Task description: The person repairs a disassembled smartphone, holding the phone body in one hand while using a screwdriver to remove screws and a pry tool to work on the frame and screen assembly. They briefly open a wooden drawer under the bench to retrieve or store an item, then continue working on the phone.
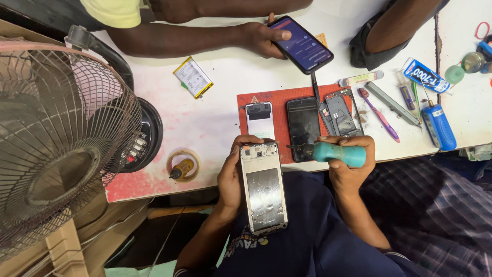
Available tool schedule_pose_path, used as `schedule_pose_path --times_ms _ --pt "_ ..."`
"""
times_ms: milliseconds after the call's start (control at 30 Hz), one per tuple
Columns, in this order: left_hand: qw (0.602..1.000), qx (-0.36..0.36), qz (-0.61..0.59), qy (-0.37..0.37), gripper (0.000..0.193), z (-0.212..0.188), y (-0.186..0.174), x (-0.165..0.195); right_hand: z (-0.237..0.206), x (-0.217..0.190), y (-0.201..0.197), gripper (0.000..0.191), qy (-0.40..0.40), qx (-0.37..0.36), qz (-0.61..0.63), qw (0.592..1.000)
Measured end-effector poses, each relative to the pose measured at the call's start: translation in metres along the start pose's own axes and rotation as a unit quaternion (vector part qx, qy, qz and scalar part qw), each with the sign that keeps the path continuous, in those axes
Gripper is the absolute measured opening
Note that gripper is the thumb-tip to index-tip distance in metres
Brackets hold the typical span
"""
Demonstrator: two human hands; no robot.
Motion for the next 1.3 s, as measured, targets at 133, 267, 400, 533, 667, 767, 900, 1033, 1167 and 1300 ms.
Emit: schedule_pose_path --times_ms 133,267,400,533,667,767,900,1033,1167,1300 --pt "1.0 -0.002 0.012 0.003 0.043 0.0 0.0 0.001 -0.001 -0.001 0.0 0.057 -0.001 0.001 -0.003 1.0" --pt "1.0 0.0 0.009 0.004 0.043 0.0 0.0 0.002 -0.003 -0.004 -0.001 0.057 0.004 0.004 -0.006 1.0" --pt "1.0 -0.005 0.006 0.004 0.042 0.001 0.0 0.001 -0.003 -0.005 -0.001 0.058 0.0 -0.003 -0.008 1.0" --pt "1.0 0.0 0.019 0.002 0.042 0.0 -0.001 0.003 -0.005 -0.009 -0.002 0.059 0.007 -0.015 -0.025 1.0" --pt "1.0 0.002 0.015 0.003 0.04 0.001 -0.002 0.002 -0.008 -0.013 -0.005 0.059 0.015 -0.023 -0.034 0.999" --pt "1.0 0.003 0.017 0.006 0.041 0.001 -0.003 0.001 -0.011 -0.016 -0.007 0.059 0.023 -0.024 -0.037 0.999" --pt "1.0 0.001 0.016 0.006 0.041 0.001 -0.003 0.0 -0.012 -0.019 -0.009 0.059 0.02 -0.037 -0.042 0.998" --pt "1.0 -0.002 0.01 0.001 0.042 -0.001 -0.001 0.0 -0.011 -0.021 -0.011 0.061 0.014 -0.052 -0.049 0.997" --pt "1.0 0.004 0.01 0.0 0.042 0.0 0.001 0.001 -0.011 -0.021 -0.01 0.061 0.007 -0.051 -0.046 0.998" --pt "1.0 0.002 0.007 -0.004 0.041 0.002 0.002 0.002 -0.011 -0.02 -0.011 0.061 0.013 -0.06 -0.043 0.997"
Point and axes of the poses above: each hand's wrist, its own z-axis towards the middle knuckle, its own y-axis out of the palm, x = y × z, the point moved 3 cm from there along z, towards the middle knuckle, and after that the axes turned 13 degrees about -x, right-handed, at the moved point
